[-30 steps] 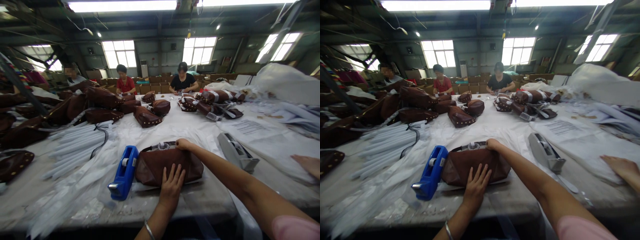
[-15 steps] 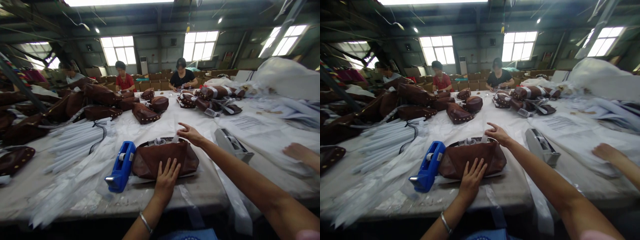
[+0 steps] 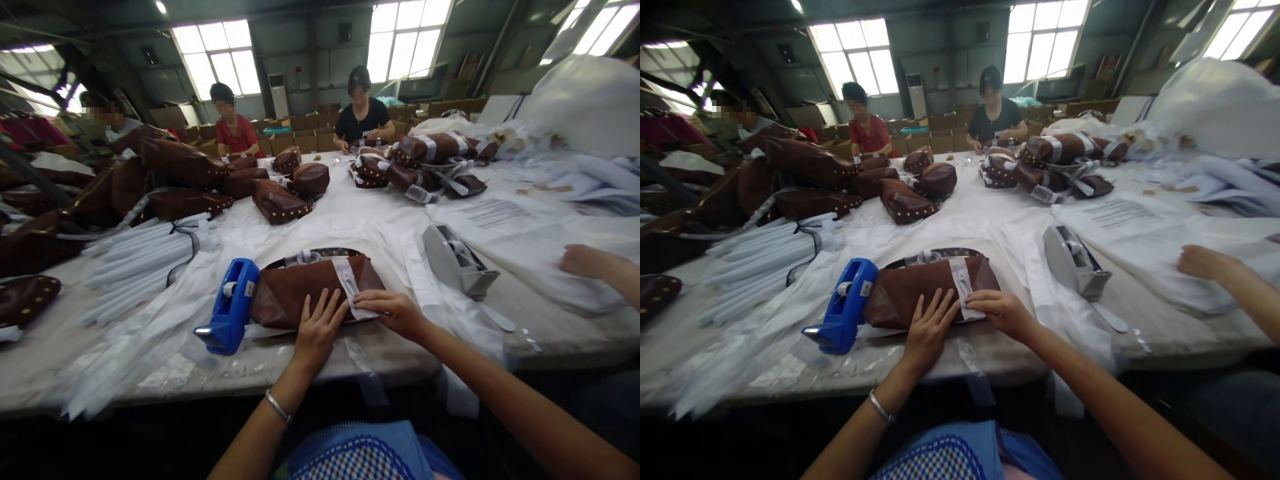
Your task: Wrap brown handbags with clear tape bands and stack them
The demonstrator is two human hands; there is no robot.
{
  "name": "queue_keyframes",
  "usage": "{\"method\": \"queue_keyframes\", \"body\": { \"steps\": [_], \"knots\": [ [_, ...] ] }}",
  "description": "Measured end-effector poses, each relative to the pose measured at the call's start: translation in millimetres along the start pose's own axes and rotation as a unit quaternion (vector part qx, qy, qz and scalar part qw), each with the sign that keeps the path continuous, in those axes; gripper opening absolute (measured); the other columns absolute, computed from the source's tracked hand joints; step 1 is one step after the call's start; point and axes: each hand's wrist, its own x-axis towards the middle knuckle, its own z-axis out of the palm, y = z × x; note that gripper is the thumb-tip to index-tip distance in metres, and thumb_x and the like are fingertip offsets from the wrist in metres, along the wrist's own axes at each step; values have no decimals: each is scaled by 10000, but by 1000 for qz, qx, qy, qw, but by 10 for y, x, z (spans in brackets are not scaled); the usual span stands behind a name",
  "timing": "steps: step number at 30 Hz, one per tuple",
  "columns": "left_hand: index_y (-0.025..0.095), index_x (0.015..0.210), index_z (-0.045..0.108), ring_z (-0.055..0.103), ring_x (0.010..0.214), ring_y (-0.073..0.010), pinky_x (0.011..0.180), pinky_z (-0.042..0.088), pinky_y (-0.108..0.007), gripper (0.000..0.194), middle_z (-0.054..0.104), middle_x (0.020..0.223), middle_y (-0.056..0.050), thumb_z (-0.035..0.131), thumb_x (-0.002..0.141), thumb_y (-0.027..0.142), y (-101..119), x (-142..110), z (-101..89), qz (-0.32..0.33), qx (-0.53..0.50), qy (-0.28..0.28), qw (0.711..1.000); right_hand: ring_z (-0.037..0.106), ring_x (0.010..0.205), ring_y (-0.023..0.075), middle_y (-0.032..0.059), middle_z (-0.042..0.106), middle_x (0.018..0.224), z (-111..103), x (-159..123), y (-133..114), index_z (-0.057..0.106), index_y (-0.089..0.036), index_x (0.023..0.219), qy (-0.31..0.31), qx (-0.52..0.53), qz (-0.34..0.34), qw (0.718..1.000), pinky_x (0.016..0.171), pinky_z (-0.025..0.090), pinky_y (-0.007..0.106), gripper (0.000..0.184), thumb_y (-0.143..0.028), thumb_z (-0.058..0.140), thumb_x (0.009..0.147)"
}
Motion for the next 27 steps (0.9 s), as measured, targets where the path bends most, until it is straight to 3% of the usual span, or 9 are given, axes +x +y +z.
{"method": "queue_keyframes", "body": {
  "steps": [3, 6, 12, 16, 18, 20, 23, 27],
  "knots": [
    [295, 1561, 227, 227, 1510, -276, 1208, 213, -606, 739, 292, 1615, -25, 424, 894, 46, 20, 15, -42, -6, -15, -6, 1000, 602, 1250, 195, 55, 677, 1296, 145, -187, 53, 635, -256, 1315, 6, -70, -49, 996, 1112, 470, 434, 445, -80, 470, 942],
    [308, 1561, 223, 215, 1513, -289, 1206, 189, -631, 751, 276, 1622, -28, 453, 890, 63, 67, 45, -91, -11, -20, -18, 1000, 556, 1304, 193, 56, 636, 1356, 239, -286, 96, 561, -261, 1392, 9, -123, -63, 990, 1135, 444, 449, 483, -75, 443, 962],
    [274, 1560, 219, 255, 1502, -203, 1229, 70, -618, 633, 403, 1563, -33, 391, 971, 114, 86, 40, -71, 56, -18, -27, 998, 479, 1374, 216, 75, 593, 1406, 191, -506, -76, 472, -244, 1464, 6, -160, -81, 984, 1156, 417, 466, 555, -47, 480, 945],
    [296, 1544, 275, 267, 1496, -175, 1237, -12, -583, 572, 420, 1551, -12, 350, 1003, 127, 60, 25, -42, 47, -37, -30, 998, 385, 1438, 232, 66, 494, 1500, 123, -830, -414, 363, -224, 1531, -87, -164, -29, 982, 1215, 317, 482, 675, -38, 496, 896],
    [295, 1537, 298, 286, 1489, -177, 1237, -14, -580, 577, 433, 1542, -17, 343, 996, 99, 60, 31, -46, 44, -46, -27, 998, 318, 1470, 251, 67, 396, 1566, 157, -975, -541, 326, -218, 1549, -144, -155, -2, 977, 1230, 267, 506, 739, -17, 472, 853],
    [294, 1531, 314, 309, 1480, -184, 1238, 3, -584, 578, 446, 1532, -25, 352, 991, 91, 66, 40, -57, 40, -51, -24, 998, 275, 1486, 255, 64, 355, 1587, 244, -1057, -588, 327, -227, 1548, -164, -146, 4, 976, 1228, 258, 517, 764, 5, 444, 829],
    [294, 1525, 326, 341, 1466, -194, 1238, 45, -591, 569, 471, 1514, -31, 392, 989, 113, 74, 50, -69, 37, -49, -17, 998, 303, 1473, 235, 74, 451, 1531, 411, -1038, -529, 391, -219, 1516, -120, -134, -25, 983, 1203, 315, 501, 685, 11, 417, 871],
    [287, 1515, 352, 368, 1452, -198, 1240, 83, -582, 584, 488, 1501, -37, 411, 969, 90, 70, 56, -68, 47, -33, 3, 998, 527, 1331, 205, 69, 679, 1292, 549, -907, -421, 575, -227, 1364, -34, -111, -76, 990, 1136, 435, 447, 450, -60, 460, 962]
  ]
}}
